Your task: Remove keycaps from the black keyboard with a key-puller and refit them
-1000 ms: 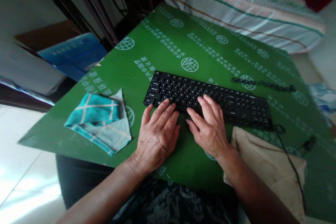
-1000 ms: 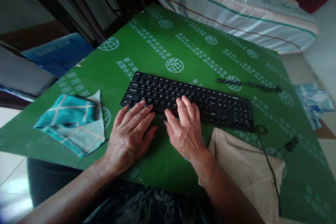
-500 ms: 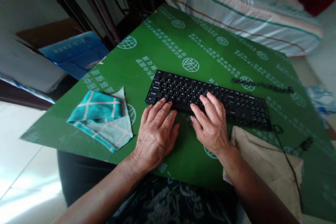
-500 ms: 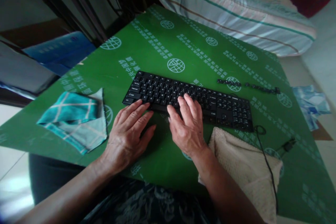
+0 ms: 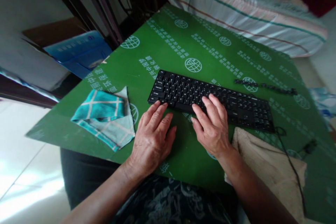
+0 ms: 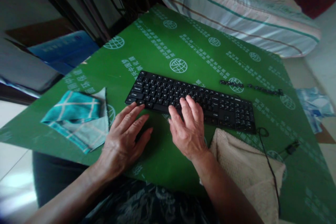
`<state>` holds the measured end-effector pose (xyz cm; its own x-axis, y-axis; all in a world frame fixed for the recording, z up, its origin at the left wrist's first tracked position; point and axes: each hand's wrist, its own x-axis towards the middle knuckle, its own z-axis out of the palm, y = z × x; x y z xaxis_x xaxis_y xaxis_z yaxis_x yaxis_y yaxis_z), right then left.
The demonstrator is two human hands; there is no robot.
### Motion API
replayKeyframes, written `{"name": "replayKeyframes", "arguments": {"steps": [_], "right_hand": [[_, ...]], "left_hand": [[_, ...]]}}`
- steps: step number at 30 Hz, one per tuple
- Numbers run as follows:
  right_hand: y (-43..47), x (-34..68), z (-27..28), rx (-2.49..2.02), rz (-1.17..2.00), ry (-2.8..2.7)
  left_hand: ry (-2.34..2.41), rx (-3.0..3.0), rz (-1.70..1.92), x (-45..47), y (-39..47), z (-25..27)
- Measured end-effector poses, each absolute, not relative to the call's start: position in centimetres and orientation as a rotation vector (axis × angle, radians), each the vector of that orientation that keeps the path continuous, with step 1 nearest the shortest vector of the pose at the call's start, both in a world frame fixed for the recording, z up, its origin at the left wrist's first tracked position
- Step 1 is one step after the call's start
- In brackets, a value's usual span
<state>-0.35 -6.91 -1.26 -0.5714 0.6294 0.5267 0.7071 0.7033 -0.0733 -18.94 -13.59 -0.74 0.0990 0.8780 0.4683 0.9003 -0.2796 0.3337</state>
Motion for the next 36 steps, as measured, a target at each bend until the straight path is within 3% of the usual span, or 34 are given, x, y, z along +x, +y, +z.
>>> {"name": "replayKeyframes", "arguments": {"steps": [36], "right_hand": [[-6.5, 1.4, -1.2, -1.116, -0.171, -2.253]], "left_hand": [[-1.88, -2.26, -0.924, -19.2, -13.3, -0.7]]}}
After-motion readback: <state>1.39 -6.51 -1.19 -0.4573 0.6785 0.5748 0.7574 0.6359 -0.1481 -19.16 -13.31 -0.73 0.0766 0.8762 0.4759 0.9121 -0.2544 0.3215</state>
